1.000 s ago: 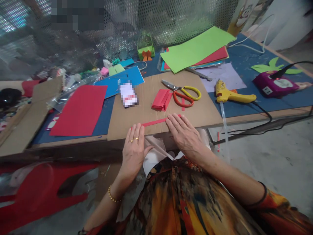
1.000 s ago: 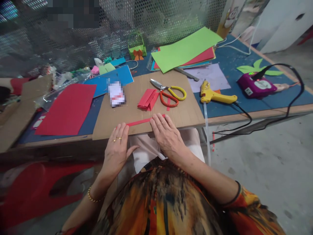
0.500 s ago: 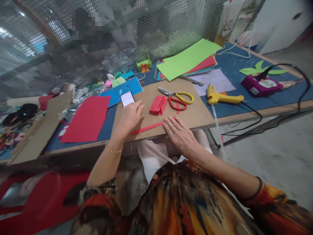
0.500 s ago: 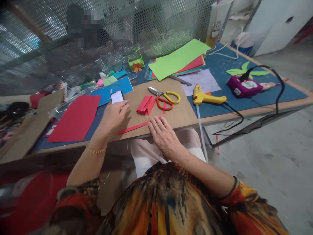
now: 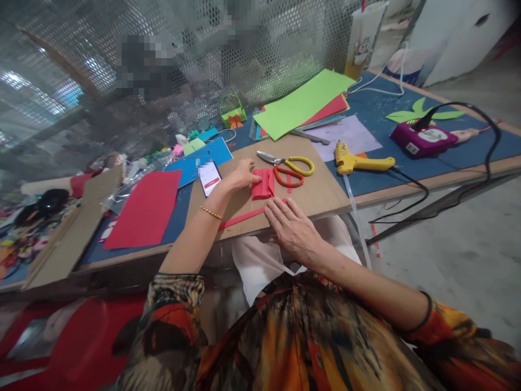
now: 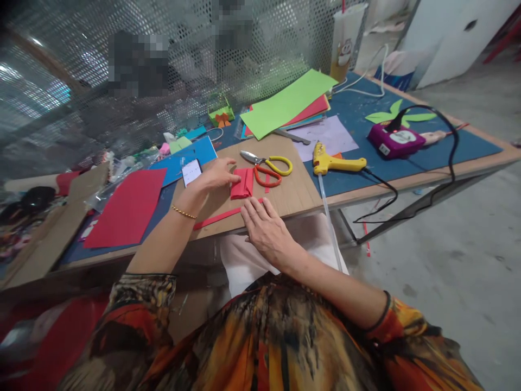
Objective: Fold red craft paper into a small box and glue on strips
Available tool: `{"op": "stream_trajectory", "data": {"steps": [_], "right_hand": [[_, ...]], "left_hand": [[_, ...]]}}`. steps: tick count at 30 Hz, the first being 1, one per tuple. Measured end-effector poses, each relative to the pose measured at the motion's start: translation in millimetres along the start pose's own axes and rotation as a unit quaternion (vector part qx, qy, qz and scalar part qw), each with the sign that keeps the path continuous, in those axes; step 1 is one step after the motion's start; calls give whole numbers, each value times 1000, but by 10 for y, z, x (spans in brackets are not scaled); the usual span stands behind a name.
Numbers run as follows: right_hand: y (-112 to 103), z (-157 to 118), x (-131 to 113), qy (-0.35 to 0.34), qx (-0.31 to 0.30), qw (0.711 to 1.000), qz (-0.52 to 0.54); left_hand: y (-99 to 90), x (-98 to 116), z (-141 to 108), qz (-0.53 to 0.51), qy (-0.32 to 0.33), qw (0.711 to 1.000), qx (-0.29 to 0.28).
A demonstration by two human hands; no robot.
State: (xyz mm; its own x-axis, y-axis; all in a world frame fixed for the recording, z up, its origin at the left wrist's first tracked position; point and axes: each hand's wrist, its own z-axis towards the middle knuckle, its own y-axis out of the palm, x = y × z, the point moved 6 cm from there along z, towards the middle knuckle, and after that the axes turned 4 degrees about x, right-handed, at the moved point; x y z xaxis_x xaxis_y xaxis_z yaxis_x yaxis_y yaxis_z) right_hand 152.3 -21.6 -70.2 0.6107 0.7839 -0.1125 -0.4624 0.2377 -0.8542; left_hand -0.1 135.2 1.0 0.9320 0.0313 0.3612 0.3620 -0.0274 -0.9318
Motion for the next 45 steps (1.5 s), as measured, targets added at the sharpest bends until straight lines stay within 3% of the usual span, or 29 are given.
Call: {"op": "stream_trajectory", "data": {"steps": [6,10,19,23,25,29,32,37,45], "right_hand": [[36,28,34,-2,-19,1000,5],[17,51,57,-9,-32,999,12],[-82,78,88,-4,-17,1000,12],[-205,102,123,-24,12,999,34],[-363,101,176,-27,56,996,61],[-849,34,299,9,188,971,147],[-1065,-2,313,59,210,952,214],[-1010,12,231,101,159,927,326],[-935,-31,203,145,181,900,370]], "left_hand": [[64,-16,-27,-117,-28,993,-19],[39,-44,-67,-231,-34,972,-4],[-248,-344,-372,-475,-4,870,133],[-324,-412,-623,-535,43,830,150],[-342,-397,-769,-549,73,817,157],[-305,-272,-1115,-551,93,809,183],[-222,-77,-1387,-545,105,814,172],[-111,179,-1688,-518,127,831,158],[15,274,-1802,-508,131,840,135]]}}
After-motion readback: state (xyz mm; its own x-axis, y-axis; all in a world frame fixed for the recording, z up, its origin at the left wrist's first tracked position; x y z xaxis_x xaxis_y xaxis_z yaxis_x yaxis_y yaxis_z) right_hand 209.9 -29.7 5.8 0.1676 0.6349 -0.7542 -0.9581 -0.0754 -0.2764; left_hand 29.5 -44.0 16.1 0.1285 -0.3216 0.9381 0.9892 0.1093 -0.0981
